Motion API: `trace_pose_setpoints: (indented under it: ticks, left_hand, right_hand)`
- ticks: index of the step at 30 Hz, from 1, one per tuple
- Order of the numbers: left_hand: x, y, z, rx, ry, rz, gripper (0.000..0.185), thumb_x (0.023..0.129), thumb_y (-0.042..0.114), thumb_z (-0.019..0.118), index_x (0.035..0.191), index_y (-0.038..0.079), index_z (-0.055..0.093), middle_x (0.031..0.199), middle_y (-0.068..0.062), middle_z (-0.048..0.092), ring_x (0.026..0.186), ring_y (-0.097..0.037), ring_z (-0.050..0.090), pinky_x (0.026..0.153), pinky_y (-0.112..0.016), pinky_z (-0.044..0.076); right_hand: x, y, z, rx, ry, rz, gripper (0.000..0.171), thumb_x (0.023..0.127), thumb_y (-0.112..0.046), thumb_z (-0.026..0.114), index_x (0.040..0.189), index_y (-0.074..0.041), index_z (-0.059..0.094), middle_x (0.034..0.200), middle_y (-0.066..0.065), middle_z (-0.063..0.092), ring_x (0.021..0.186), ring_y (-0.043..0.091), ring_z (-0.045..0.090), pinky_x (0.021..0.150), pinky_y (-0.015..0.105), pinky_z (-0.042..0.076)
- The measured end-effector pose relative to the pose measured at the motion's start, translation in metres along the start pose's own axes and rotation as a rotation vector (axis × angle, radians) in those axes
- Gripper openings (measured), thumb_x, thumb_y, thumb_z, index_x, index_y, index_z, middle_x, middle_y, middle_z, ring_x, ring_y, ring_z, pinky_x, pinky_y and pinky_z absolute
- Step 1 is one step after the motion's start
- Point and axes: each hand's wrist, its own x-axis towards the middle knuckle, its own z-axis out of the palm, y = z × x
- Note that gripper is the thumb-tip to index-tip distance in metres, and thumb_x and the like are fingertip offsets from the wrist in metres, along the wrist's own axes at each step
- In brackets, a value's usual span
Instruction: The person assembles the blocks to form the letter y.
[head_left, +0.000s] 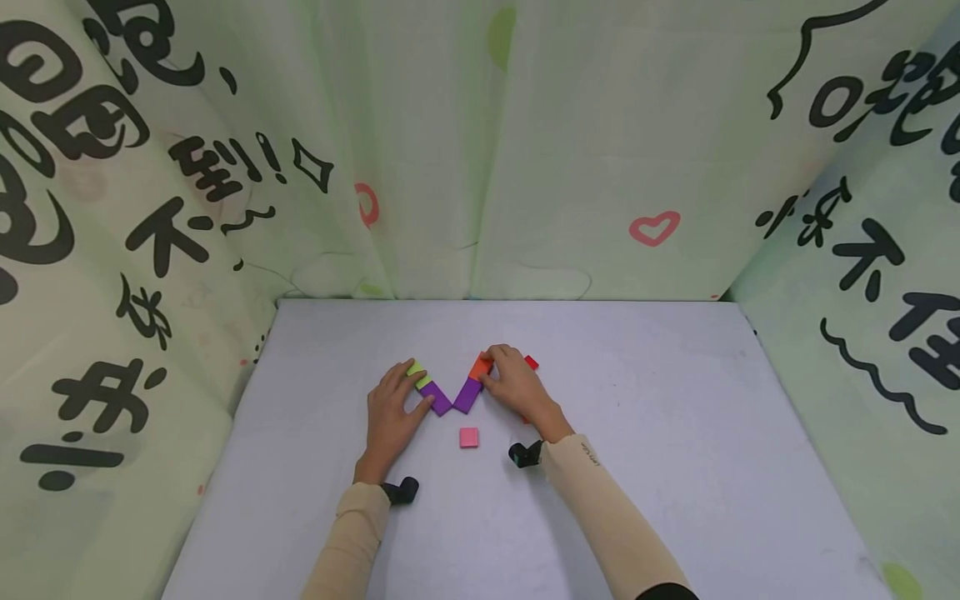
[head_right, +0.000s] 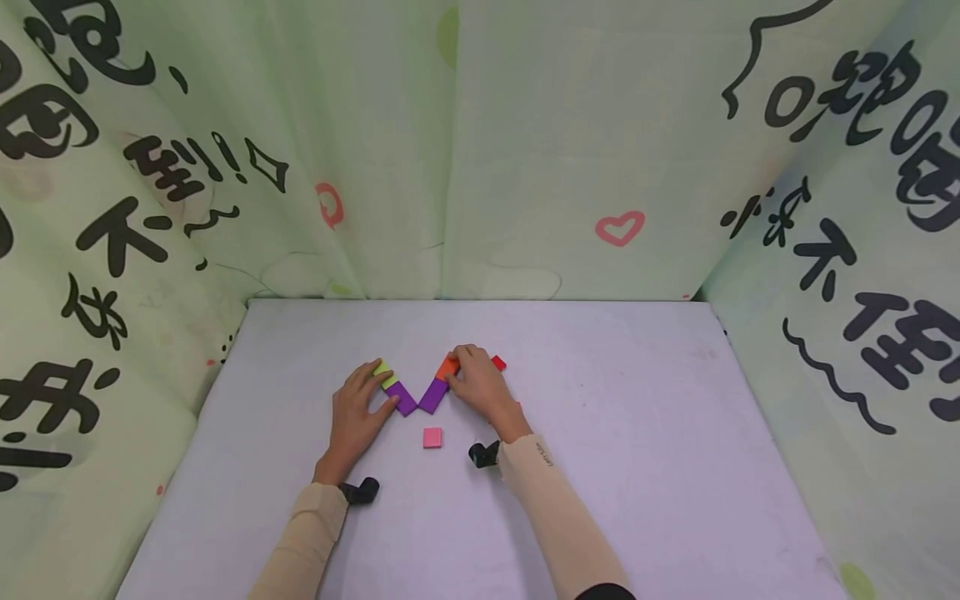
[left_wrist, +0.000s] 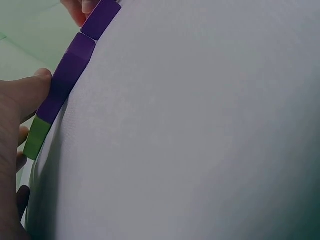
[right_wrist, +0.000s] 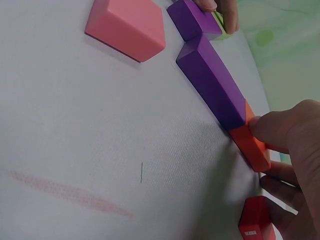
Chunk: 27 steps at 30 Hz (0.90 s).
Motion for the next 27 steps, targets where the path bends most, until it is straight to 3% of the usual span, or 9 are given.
trace_pose_setpoints:
  ticks: [12,19,27]
  left_hand:
    - [-0.0002,0.0005,-0.0005,-0.011,0.019,0.019,0.047,0.096,0.033,0.077,0.14,0.021,0.065,0.163,-0.001,0.047,0.155,-0.027,0.037,0.12,-0.058,0.031]
    - [0.0002,0.0013,-0.0004,0.006,0.014,0.009,0.048,0.095,0.034,0.077,0.14,0.022,0.065,0.163,-0.001,0.047,0.155,-0.027,0.037,0.121,-0.057,0.032]
    - [-0.0001,0.0015,-0.0011,0.007,0.019,0.011,0.048,0.095,0.033,0.077,0.14,0.021,0.065,0.162,-0.001,0.048,0.155,-0.027,0.037,0.121,-0.059,0.032]
  right_hand:
    - [-0.0007,-0.0004,0.0,0.014,0.006,0.002,0.038,0.102,-0.023,0.066,0.135,-0.007,0.059,0.149,0.013,0.057,0.144,0.031,0.048,0.121,0.046,0.043]
    - [-0.0006,0.0006,0.0007,0.029,0.018,-0.026,0.037,0.102,-0.02,0.066,0.135,-0.005,0.06,0.14,0.011,0.064,0.14,0.032,0.051,0.119,0.046,0.044]
    - [-0.0021,0.0002,0.0027,0.011,0.029,-0.041,0.04,0.102,-0.019,0.065,0.138,-0.004,0.059,0.143,0.014,0.062,0.141,0.033,0.051,0.121,0.047,0.043]
